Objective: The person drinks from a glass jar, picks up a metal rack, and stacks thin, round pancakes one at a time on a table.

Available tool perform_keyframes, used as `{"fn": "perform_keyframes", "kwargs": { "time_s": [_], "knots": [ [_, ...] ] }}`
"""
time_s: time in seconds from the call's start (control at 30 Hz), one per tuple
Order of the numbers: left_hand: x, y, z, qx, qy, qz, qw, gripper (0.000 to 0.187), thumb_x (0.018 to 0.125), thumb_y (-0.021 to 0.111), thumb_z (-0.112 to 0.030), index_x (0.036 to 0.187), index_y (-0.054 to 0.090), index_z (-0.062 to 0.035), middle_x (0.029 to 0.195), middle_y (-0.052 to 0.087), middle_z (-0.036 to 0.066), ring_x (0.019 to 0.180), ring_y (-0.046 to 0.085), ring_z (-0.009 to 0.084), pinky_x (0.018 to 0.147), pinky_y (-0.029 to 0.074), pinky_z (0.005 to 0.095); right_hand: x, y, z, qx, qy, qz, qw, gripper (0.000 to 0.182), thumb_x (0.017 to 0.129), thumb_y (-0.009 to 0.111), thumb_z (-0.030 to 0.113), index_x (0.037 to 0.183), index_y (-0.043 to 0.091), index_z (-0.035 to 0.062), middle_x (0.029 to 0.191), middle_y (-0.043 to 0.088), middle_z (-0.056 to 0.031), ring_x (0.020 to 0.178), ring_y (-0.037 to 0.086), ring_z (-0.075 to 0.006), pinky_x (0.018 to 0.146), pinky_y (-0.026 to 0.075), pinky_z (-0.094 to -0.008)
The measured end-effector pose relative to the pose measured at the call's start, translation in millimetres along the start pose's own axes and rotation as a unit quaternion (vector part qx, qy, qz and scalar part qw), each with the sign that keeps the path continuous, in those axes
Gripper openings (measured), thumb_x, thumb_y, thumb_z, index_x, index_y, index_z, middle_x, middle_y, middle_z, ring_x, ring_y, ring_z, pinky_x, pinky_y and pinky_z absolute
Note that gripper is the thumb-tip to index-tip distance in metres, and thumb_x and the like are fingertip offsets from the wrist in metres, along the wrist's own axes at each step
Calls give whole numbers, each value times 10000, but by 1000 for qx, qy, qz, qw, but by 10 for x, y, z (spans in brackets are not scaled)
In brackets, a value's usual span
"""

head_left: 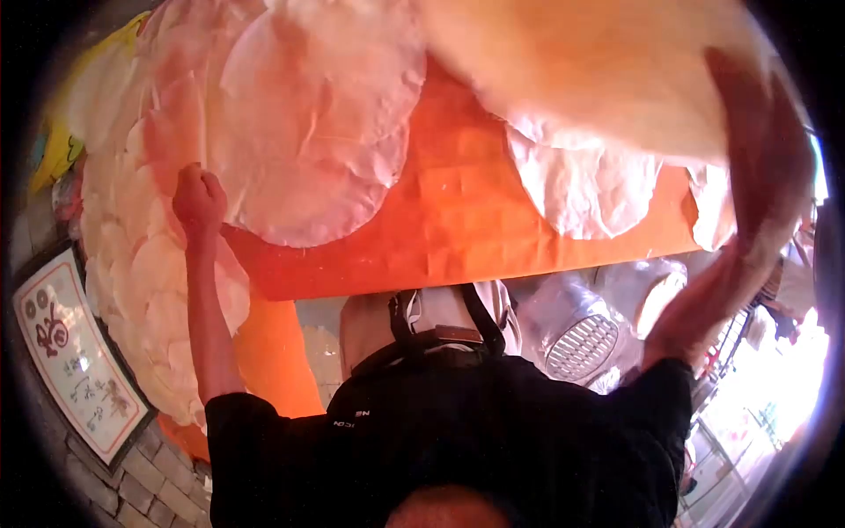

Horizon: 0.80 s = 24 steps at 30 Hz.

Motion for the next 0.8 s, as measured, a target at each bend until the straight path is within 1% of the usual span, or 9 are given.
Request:
{"fn": "perform_keyframes", "kwargs": {
  "time_s": [0.07, 0.1, 0.17, 0.27, 0.3, 0.43, 0.53, 0.73, 0.8],
  "knots": [
    [99, -258, 108, -30, -75, 23, 996, 132, 903, 547, -144, 957, 624, -51, 875, 656, 156, 781, 646, 359, 673, 526, 449, -6, 0, 101, -89, -116, -17, 989, 241, 943, 589, 75, 1167, 677, 92, 1044, 697, -62, 946, 656, -116, 880, 498, -279],
    [211, -410, 105, -48, -111, 32, 992, 126, 904, 551, -145, 957, 623, -56, 859, 657, 150, 766, 650, 355, 661, 527, 445, -101, 239, -18, -220, -356, -15, 908, 220, 921, 613, 54, 1128, 684, 81, 1009, 695, -49, 912, 658, -114, 855, 502, -277],
    [367, -663, -170, -102, -70, 39, 992, 75, 890, 578, -116, 939, 605, -66, 822, 653, 131, 727, 654, 347, 639, 525, 444, -234, 840, -314, 20, -209, 53, 976, 108, 879, 625, 123, 970, 683, 125, 929, 684, -85, 802, 676, -265, 651, 535, -369],
    [443, -878, -930, -167, 34, 29, 985, 70, 854, 602, -84, 909, 583, -46, 858, 644, 143, 746, 642, 355, 650, 519, 445, -848, 2094, -381, -13, -283, 146, 948, 308, 907, 644, 355, 943, 682, 51, 819, 653, -135, 746, 652, -261, 633, 512, -364],
    [413, -973, -1391, -205, 78, 17, 975, 79, 834, 613, -72, 896, 577, -39, 882, 640, 152, 759, 636, 358, 656, 517, 444, -1038, 2374, -181, 281, -110, 383, 873, 441, 890, 661, 466, 972, 696, 34, 837, 670, -85, 740, 657, -212, 635, 512, -343],
    [-24, -719, -2869, -307, 186, 156, 920, 161, 754, 664, -88, 865, 573, -16, 960, 627, 199, 839, 634, 362, 699, 538, 440, -1687, 2761, 652, 652, 358, 449, 496, 393, 914, 674, 403, 942, 667, 11, 806, 635, -18, 697, 612, -118, 597, 482, -276],
    [-212, -697, -3202, -413, 177, 148, 881, 224, 738, 713, -134, 848, 566, -5, 937, 618, 203, 835, 630, 358, 647, 539, 415, -1609, 3016, 439, 495, 163, 386, 761, 212, 868, 673, 236, 870, 704, 26, 696, 648, -23, 644, 609, -108, 558, 488, -267],
    [-244, -347, -2539, -294, 92, 129, 943, 376, 765, 738, -192, 1039, 581, 12, 1135, 584, 223, 1061, 570, 399, 852, 486, 473, -238, 1633, -190, 524, -81, 272, 803, 233, 839, 612, -25, 1047, 710, 10, 948, 732, -76, 804, 694, -169, 729, 574, -311],
    [-265, -195, -2249, -230, 61, 123, 964, 439, 773, 747, -212, 1112, 586, 17, 1214, 570, 230, 1147, 545, 414, 934, 463, 498, 82, 1234, -460, 345, -162, 82, 921, 238, 894, 592, 33, 1117, 674, 26, 1067, 704, -86, 882, 685, -180, 779, 560, -309]
  ]
}}
Point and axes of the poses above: each hand's wrist, its own x-axis towards the middle knuckle, its own y-axis out of the palm, z = x × y, the point moved 7 cm from there along x, towards the middle knuckle
